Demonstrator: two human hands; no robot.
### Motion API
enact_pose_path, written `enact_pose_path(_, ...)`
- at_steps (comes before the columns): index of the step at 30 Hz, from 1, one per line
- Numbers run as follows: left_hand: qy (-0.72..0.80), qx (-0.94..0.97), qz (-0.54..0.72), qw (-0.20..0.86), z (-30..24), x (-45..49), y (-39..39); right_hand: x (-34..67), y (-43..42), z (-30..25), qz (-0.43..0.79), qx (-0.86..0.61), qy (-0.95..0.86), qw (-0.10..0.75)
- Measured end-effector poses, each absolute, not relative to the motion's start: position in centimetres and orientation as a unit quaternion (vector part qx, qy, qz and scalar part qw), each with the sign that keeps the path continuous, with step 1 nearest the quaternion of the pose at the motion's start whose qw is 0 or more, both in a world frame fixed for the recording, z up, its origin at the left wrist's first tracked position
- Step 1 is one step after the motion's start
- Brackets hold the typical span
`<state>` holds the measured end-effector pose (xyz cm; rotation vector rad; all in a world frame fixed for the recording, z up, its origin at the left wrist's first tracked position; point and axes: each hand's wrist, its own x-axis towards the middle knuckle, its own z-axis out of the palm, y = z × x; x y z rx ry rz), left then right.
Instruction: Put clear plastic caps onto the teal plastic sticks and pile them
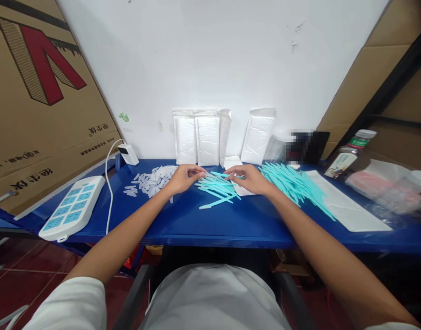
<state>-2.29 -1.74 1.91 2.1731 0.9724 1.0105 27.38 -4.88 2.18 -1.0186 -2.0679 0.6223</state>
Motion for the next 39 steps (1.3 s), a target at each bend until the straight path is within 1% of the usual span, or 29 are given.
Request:
enact_pose_path(10,0.362,0.804,0.372,0.290,1.99,-1.93,-2.33,27.02,-5.27,2.36,0.258,-0.395,-0.812,0.342)
enact_pose_path(18,0.369,0.788,0.387,0.305,1.56,-1.90,-2.02,27.48,-4.75,2.29,0.202,-0.429,-0.785,0.398)
enact_pose_path(25,0.367,0.788,0.381,0.315,1.46,-1.91,-2.00,27.42,-5.14,2.58,0.226,-0.410,-0.800,0.376)
enact_pose_path(33,0.363,0.780,0.385,0.333,1.55,-1.95,-2.01,27.42,-5.05,2.58,0.220,-0.412,-0.801,0.376)
enact_pose_path(39,0.366,0.782,0.388,0.322,1.74,-1.91,-2.11,27.53,-5.17,2.89,0.209,-0.419,-0.796,0.384)
